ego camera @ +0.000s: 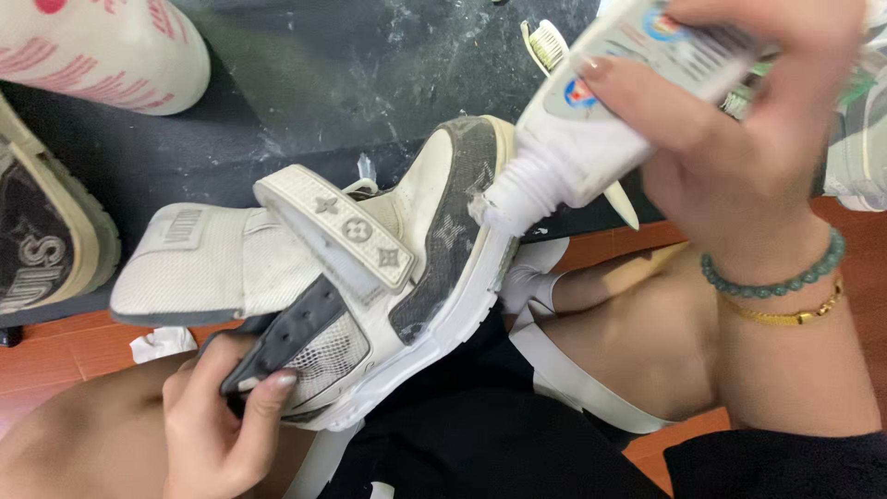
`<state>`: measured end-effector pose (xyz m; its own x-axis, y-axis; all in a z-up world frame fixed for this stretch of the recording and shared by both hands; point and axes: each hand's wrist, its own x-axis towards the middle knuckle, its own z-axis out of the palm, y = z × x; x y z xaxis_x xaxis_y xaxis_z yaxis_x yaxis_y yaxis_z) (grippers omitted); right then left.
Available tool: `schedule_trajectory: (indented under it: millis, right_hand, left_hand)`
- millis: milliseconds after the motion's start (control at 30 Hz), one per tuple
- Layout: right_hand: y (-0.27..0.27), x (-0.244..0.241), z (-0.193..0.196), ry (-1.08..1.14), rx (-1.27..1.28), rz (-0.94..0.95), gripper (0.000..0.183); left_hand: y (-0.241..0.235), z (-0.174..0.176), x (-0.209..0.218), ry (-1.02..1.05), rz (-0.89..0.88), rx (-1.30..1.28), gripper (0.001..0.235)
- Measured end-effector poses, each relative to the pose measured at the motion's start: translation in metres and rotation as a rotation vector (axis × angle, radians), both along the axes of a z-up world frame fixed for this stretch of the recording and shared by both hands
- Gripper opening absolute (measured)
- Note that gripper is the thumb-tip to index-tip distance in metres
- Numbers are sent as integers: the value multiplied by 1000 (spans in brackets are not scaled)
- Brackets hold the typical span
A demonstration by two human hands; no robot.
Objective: The person cleans a white and grey sneaker by applying liquid cleaner and scrubbing the sole and upper with a toothbrush. They use cotton swabs for detailed cleaning along the sole edges and repeatedly apply more cleaner from a bottle while scrubbing different sections of the shoe.
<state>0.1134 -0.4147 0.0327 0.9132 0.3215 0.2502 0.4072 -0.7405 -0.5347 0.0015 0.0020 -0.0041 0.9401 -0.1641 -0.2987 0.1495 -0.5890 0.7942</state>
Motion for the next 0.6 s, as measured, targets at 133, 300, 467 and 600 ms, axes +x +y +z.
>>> schedule_trajectory:
  millis: [133, 300, 467, 600]
  right_hand:
    - [-13, -1, 6, 92, -122, -24, 32]
    - [-20, -15, 10, 249, -170, -77, 31]
    - [-26, -41, -11, 746, -119, -428, 34]
    - [-26, -65, 6, 1324, 425, -326, 39]
  left_hand:
    - [-2, 0, 0, -9, 3, 10, 18]
    - [-6, 6, 1, 35, 19, 57, 19]
    - [-8, 8, 1, 22, 23, 17, 20]
    - [-4, 4, 0, -8, 0, 13, 20]
